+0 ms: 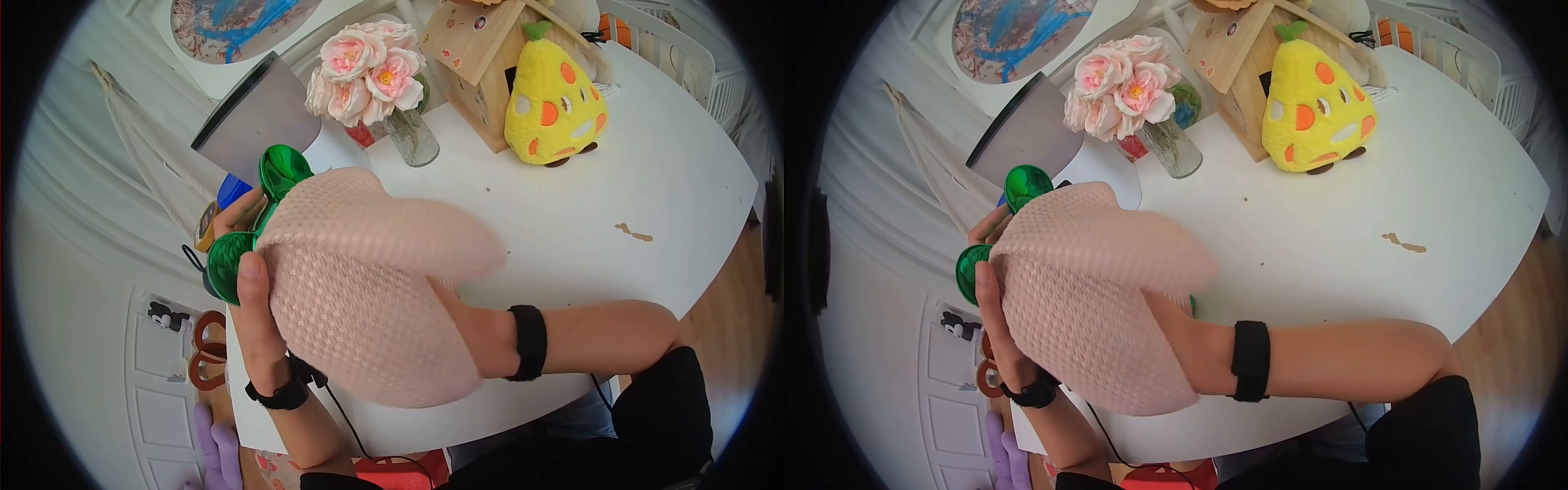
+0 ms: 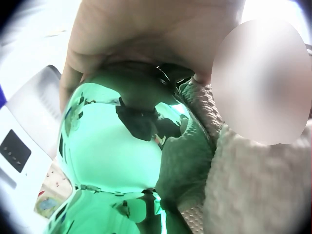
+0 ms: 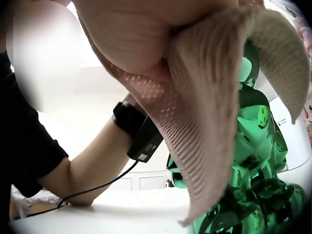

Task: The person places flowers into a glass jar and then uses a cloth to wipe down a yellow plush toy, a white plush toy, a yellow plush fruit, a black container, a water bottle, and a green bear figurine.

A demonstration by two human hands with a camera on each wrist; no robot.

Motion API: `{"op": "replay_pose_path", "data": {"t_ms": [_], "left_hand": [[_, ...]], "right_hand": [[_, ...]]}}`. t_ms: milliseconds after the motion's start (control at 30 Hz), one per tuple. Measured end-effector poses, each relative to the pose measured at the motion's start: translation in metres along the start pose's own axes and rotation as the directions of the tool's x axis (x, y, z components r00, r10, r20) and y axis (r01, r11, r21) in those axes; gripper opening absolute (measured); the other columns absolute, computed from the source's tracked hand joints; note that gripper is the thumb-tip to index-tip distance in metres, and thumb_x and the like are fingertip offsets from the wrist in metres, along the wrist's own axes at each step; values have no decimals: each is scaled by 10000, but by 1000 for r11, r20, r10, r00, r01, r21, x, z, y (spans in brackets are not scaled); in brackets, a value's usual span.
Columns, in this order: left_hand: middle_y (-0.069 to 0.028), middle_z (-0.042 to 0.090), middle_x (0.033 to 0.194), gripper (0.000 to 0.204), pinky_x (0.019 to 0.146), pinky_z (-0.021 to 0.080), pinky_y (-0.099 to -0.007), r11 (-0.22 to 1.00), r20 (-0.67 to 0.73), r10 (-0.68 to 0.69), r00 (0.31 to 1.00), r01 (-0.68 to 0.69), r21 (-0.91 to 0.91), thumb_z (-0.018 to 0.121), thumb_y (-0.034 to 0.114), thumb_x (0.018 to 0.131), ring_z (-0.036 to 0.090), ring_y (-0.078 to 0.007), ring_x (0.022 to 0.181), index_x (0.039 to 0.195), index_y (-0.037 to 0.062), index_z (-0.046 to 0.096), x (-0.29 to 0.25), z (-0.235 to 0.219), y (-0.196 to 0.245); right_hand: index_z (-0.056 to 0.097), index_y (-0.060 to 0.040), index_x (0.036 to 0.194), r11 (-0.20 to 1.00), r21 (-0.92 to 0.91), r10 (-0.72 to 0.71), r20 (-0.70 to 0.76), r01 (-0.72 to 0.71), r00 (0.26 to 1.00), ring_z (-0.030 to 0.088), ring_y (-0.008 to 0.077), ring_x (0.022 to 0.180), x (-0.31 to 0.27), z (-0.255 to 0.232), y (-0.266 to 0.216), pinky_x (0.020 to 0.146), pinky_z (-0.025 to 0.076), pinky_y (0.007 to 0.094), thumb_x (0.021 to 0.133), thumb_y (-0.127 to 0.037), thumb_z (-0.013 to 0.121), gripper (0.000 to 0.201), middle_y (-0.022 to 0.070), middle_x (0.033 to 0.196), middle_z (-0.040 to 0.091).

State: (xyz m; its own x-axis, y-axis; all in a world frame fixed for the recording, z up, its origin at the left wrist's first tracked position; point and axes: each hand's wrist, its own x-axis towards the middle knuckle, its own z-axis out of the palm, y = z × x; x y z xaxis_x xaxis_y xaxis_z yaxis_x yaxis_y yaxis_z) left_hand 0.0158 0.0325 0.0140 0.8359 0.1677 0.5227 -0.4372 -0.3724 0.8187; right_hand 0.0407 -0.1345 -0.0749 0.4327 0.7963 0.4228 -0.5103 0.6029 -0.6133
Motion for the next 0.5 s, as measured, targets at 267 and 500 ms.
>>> {"op": "replay_pose_path", "data": {"t_ms": [267,500], "left_hand": [[-178,539,1296,1123,1064,374,-394,992,5,56,998,-57,111,660,813,709,525,-257,1214,1393,-46,424,-21,22,25],[-181,539,1276,1222,1036,414,-398,986,-2,89,996,-88,142,708,839,635,547,-267,1205,1391,-70,398,-29,33,35]], "right_hand": [[396,-84,1472,994,84,-72,-19,74,997,566,202,1232,-5,-1,-18,1036,489,345,998,-200,575,520,85,1390,544],[477,-77,1402,529,-809,-443,-5,256,897,571,239,1227,-15,-1,-27,1011,484,380,945,-193,641,498,98,1347,578]]}}
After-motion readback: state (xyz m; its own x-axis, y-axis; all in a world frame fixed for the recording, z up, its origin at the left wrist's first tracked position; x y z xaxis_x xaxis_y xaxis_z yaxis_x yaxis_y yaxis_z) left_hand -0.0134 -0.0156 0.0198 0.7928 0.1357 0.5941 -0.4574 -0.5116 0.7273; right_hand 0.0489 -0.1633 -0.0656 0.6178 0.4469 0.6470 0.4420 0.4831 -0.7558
